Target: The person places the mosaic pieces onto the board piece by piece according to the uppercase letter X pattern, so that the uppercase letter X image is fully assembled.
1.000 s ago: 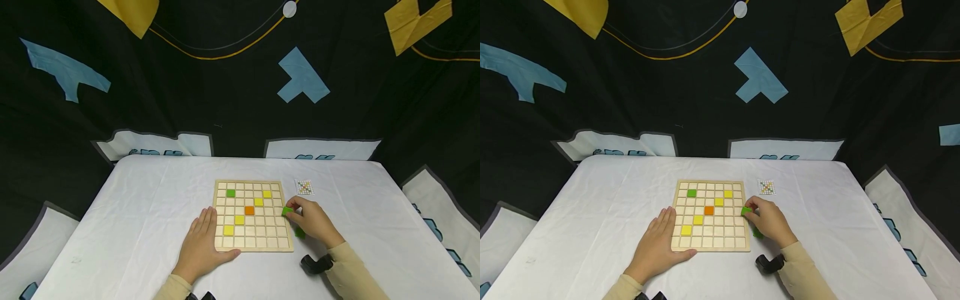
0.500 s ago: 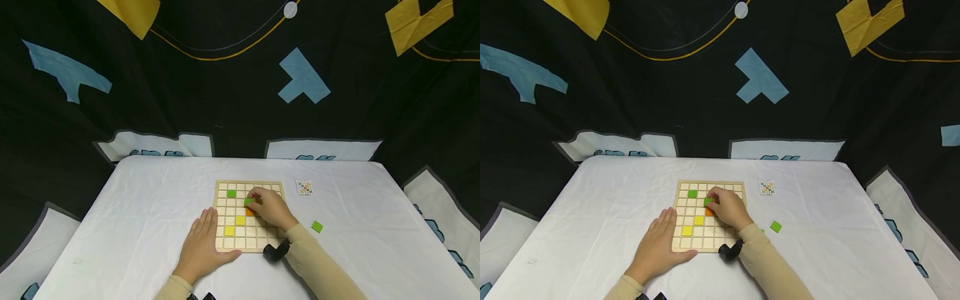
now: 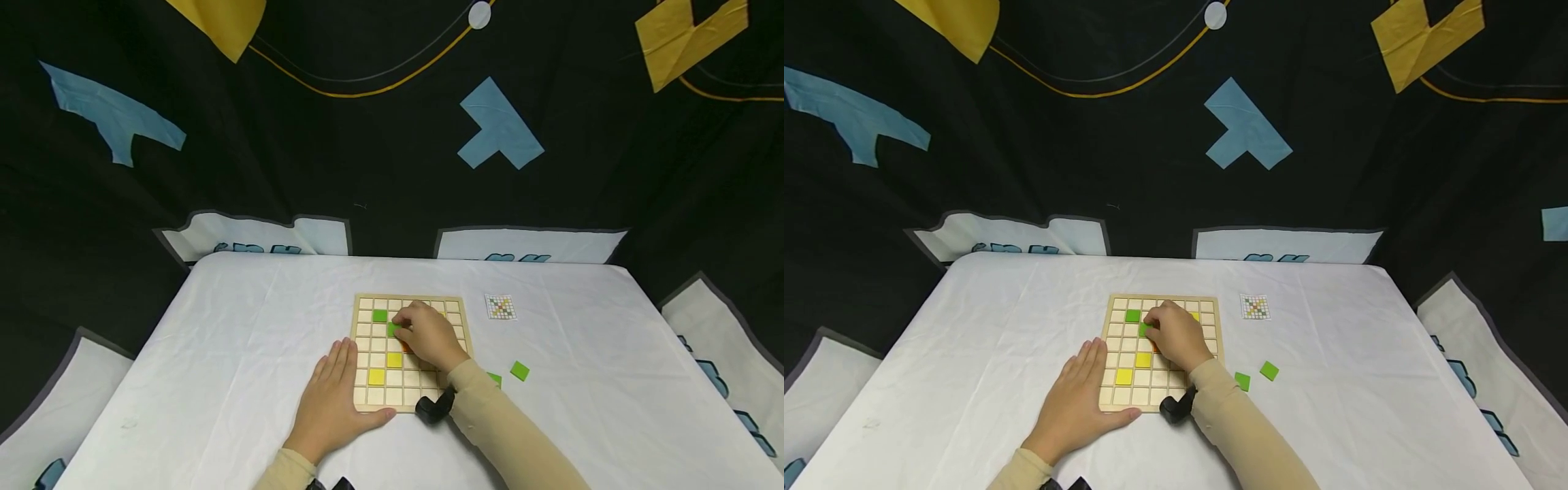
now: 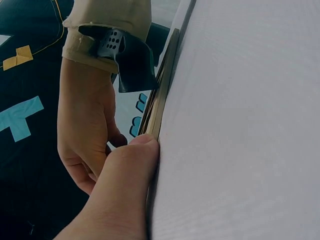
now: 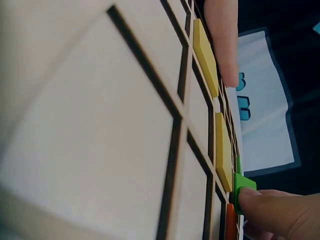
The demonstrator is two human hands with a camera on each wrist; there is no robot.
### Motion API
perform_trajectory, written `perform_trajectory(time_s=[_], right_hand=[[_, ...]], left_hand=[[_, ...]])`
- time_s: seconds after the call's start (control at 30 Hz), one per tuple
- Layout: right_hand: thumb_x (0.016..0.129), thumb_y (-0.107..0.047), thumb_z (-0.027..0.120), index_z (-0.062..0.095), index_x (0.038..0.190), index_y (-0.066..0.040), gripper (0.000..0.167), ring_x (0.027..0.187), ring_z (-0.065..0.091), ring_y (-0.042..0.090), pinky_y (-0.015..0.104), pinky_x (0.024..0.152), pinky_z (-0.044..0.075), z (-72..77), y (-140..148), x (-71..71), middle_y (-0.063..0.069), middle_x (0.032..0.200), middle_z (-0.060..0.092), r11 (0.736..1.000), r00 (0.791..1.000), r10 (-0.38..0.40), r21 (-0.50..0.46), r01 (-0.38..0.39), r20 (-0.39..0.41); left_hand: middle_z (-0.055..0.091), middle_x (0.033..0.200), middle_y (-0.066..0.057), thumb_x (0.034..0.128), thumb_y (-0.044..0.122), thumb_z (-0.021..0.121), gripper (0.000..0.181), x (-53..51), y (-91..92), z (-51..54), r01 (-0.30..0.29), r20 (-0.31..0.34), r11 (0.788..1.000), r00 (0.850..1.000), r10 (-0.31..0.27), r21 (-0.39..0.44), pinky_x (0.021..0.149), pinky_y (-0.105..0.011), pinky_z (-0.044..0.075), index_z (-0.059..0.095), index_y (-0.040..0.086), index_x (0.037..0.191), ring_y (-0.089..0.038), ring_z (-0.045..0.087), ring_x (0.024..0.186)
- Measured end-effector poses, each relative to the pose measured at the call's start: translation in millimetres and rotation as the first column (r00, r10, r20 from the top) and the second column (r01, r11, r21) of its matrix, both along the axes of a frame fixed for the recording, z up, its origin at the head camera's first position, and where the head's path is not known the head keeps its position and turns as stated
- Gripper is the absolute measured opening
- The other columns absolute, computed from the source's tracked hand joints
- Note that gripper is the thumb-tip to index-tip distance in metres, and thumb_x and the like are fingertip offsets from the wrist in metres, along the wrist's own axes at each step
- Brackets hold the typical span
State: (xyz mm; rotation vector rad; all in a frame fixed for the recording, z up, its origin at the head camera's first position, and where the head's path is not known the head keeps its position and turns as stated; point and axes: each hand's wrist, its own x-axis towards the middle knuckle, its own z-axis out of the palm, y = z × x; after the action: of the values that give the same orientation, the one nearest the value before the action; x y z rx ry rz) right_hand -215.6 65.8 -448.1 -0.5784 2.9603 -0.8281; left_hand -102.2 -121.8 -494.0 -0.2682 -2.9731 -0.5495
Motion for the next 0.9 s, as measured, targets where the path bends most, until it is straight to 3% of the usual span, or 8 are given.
perform_trajectory(time_s=[0.23, 0.5, 0.63, 0.9], right_hand=[[0.091, -0.024, 0.072, 0.078, 0.104, -0.016, 0.016, 0.091, 0.065, 0.014, 0.033, 0.079, 0.056, -0.2, 0, 1.5, -0.004, 0.103, 0.066, 0.999, 1.000, 0.027, 0.042, -0.027, -0.003], [0.091, -0.023, 0.073, 0.078, 0.106, -0.018, 0.017, 0.080, 0.057, 0.008, 0.028, 0.071, 0.050, 9.1, 15, 8.9, -0.006, 0.095, 0.064, 0.997, 0.997, 0.074, 0.023, -0.074, 0.013], [0.090, -0.023, 0.073, 0.076, 0.107, -0.017, 0.018, 0.079, 0.056, 0.008, 0.030, 0.074, 0.050, 14.2, 33, 19.6, -0.007, 0.093, 0.065, 0.998, 0.998, 0.058, 0.015, -0.058, 0.005], [0.088, -0.022, 0.076, 0.072, 0.114, -0.017, 0.027, 0.074, 0.051, 0.010, 0.027, 0.068, 0.044, 16.1, 90, 46.4, -0.010, 0.087, 0.060, 0.998, 0.998, -0.025, 0.067, 0.022, 0.050]], left_hand=[[0.020, 0.165, -0.015, 0.0694, 0.089, 0.056, 0.130, -0.2, 0.1, 0.4, 0.003, 0.005, 1.000, 1.000, -0.003, -0.007, 0.125, -0.045, 0.021, 0.020, -0.001, 0.157, -0.028, 0.018, 0.154], [0.023, 0.164, -0.017, 0.0694, 0.088, 0.057, 0.130, -0.1, 0.8, 0.5, 0.003, -0.012, 1.000, 1.000, -0.003, -0.001, 0.125, -0.047, 0.022, 0.023, -0.003, 0.155, -0.030, 0.020, 0.154], [0.022, 0.164, -0.017, 0.0692, 0.088, 0.057, 0.130, -0.8, 1.1, 0.3, -0.001, -0.007, 1.000, 1.000, 0.001, 0.002, 0.125, -0.047, 0.021, 0.022, -0.003, 0.156, -0.030, 0.019, 0.154], [0.021, 0.165, -0.017, 0.0693, 0.089, 0.056, 0.130, 0.5, 1.2, -0.6, 0.004, 0.001, 1.000, 1.000, -0.004, -0.002, 0.125, -0.047, 0.021, 0.022, -0.003, 0.156, -0.031, 0.018, 0.154]])
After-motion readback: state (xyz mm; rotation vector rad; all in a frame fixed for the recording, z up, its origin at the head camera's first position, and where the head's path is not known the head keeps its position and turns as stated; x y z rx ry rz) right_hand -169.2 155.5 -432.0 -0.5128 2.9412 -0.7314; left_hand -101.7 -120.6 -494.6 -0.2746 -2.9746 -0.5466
